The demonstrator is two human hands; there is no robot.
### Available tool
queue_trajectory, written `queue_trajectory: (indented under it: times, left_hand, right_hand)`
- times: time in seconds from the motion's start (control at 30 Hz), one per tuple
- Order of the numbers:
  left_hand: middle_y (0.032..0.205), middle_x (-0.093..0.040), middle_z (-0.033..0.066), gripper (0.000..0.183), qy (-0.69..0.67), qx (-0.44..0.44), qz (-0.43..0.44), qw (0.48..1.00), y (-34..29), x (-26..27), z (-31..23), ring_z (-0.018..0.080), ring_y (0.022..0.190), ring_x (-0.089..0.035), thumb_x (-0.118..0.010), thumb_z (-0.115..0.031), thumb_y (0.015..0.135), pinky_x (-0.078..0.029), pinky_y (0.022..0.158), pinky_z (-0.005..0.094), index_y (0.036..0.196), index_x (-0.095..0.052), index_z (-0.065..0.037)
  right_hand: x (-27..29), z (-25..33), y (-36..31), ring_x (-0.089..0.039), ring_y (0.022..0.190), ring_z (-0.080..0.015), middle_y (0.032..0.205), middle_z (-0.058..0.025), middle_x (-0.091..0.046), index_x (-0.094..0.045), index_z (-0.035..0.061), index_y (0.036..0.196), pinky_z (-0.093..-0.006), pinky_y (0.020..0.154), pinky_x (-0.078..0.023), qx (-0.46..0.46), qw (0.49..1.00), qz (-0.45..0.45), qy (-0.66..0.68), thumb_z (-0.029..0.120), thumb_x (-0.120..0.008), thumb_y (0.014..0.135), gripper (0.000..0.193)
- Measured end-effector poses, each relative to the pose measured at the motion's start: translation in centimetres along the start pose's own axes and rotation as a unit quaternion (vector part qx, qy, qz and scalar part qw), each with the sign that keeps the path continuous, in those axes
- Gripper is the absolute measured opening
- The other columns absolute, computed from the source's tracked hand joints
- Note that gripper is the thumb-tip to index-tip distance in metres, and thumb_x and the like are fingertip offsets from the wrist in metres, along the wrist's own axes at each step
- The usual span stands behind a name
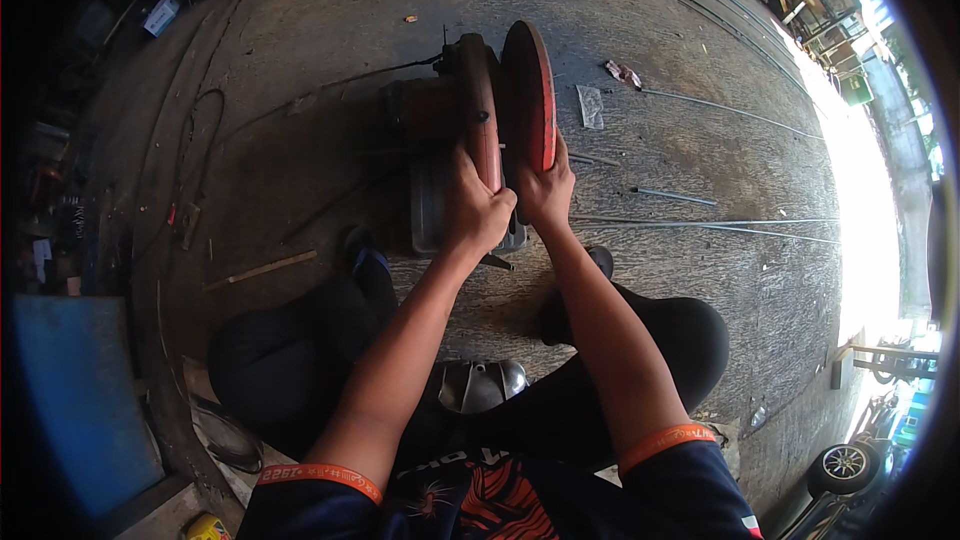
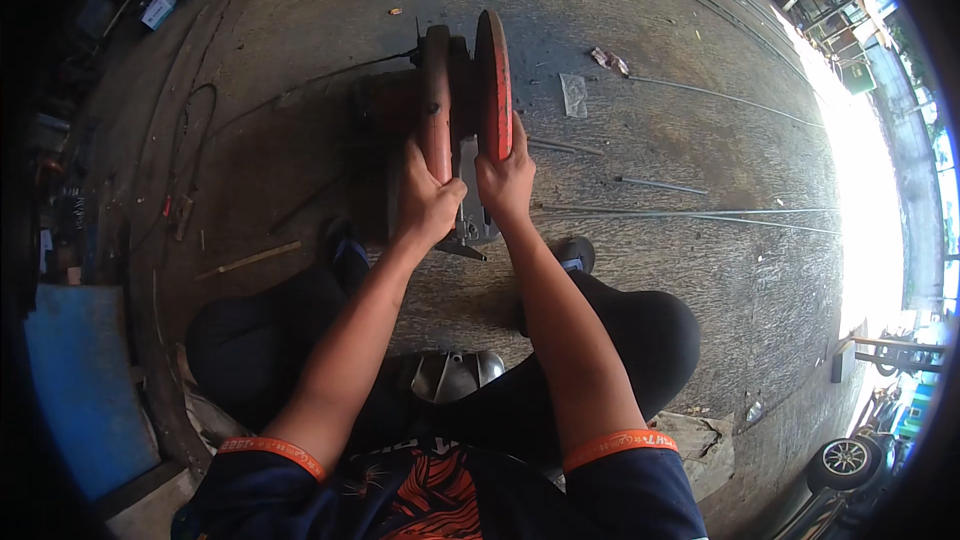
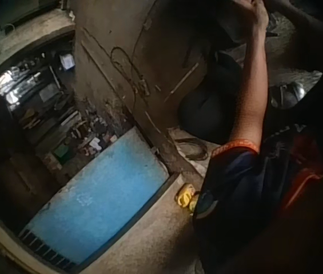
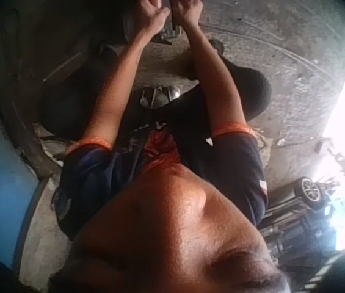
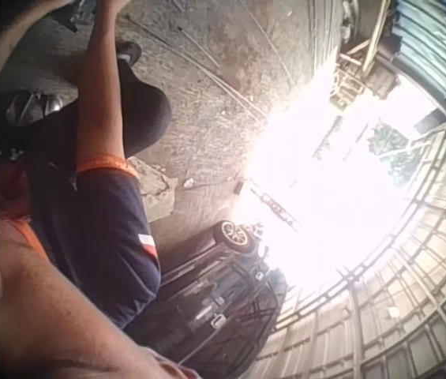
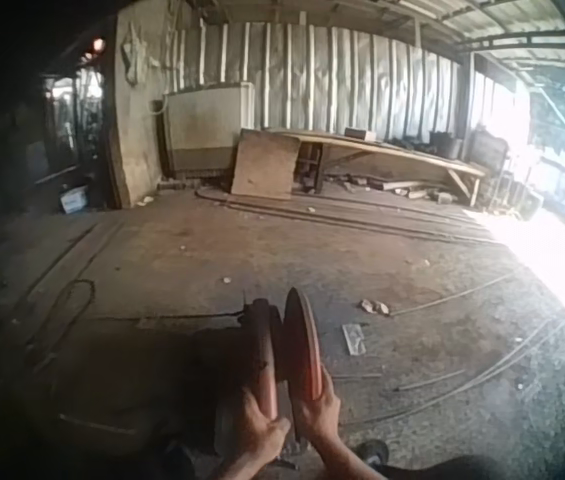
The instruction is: Cutting and smoothing the ends of metal rods using a chop saw.
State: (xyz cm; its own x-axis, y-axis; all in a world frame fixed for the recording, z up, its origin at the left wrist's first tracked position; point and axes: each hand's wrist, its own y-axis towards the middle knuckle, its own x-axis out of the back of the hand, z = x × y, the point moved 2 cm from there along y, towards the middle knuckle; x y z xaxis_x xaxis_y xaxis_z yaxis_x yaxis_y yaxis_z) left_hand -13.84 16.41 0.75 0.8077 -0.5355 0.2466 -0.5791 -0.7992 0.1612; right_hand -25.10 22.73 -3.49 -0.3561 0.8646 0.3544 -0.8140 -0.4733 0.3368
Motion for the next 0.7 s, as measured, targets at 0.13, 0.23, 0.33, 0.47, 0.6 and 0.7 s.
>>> queue_trajectory:
  times: [0.13, 0.23, 0.33, 0.47, 0.6, 0.7]
  left_hand:
    - [0.112, -0.048, 0.0196, 0.071, -0.001, -0.033, -0.008, 0.999, -0.2, 0.0, -0.1, 0.0247, 0.099, -0.056, -0.056, 0.004, 0.066, -0.049, 0.081, 0.0352, 0.132, -0.031, 0.005]
    - [0.113, -0.048, 0.0204, 0.071, -0.01, -0.009, 0.0, 1.0, -0.4, 0.0, 0.0, 0.0262, 0.104, -0.054, -0.056, 0.005, 0.066, -0.047, 0.086, 0.0358, 0.132, -0.031, 0.006]
    - [0.114, -0.048, 0.0205, 0.071, 0.012, -0.014, -0.004, 1.0, -0.5, 0.0, 0.2, 0.0269, 0.106, -0.053, -0.057, 0.005, 0.065, -0.046, 0.089, 0.036, 0.131, -0.031, 0.007]
    - [0.116, -0.048, 0.0208, 0.071, 0.007, -0.02, -0.007, 1.0, -0.8, -0.1, 0.5, 0.0271, 0.107, -0.053, -0.058, 0.005, 0.065, -0.046, 0.089, 0.036, 0.131, -0.032, 0.007]
    - [0.117, -0.048, 0.0211, 0.073, 0.026, -0.004, -0.016, 1.0, -1.0, -0.1, 0.7, 0.0273, 0.109, -0.053, -0.059, 0.004, 0.065, -0.046, 0.089, 0.036, 0.132, -0.032, 0.005]
    - [0.115, -0.05, 0.0209, 0.074, 0.032, -0.006, -0.013, 0.999, -1.2, 0.0, 0.6, 0.028, 0.106, -0.055, -0.06, 0.002, 0.066, -0.047, 0.087, 0.0364, 0.134, -0.031, 0.004]
  right_hand:
    - [0.0, -0.2, 0.0, -0.058, 0.102, -0.0467, 0.113, -0.0281, -0.059, -0.039, 0.0026, 0.136, -0.0476, 0.085, -0.048, -0.018, 1.0, 0.014, 0.007, 0.011, -0.054, 0.073, 0.066]
    - [0.0, -0.3, -0.1, -0.058, 0.101, -0.0469, 0.112, -0.0284, -0.059, -0.039, 0.0018, 0.137, -0.0476, 0.085, -0.048, -0.013, 1.0, 0.014, 0.005, 0.011, -0.054, 0.073, 0.066]
    - [0.0, -0.4, -0.3, -0.058, 0.101, -0.0471, 0.112, -0.0287, -0.059, -0.038, 0.0013, 0.137, -0.0476, 0.085, -0.048, -0.005, 1.0, 0.009, 0.0, 0.011, -0.054, 0.073, 0.067]
    - [-0.1, -0.5, -0.6, -0.058, 0.102, -0.0467, 0.113, -0.0289, -0.059, -0.039, 0.0006, 0.136, -0.0466, 0.085, -0.048, 0.006, 1.0, 0.011, -0.004, 0.01, -0.054, 0.072, 0.067]
    - [-0.1, -0.6, -0.9, -0.058, 0.102, -0.0464, 0.114, -0.0289, -0.058, -0.038, 0.0, 0.136, -0.0455, 0.086, -0.049, 0.001, 1.0, 0.006, 0.014, 0.01, -0.054, 0.072, 0.067]
    - [-0.1, -0.6, -1.1, -0.059, 0.103, -0.0463, 0.115, -0.029, -0.058, -0.038, -0.0002, 0.136, -0.0448, 0.086, -0.049, 0.015, 1.0, -0.001, 0.01, 0.009, -0.054, 0.072, 0.067]
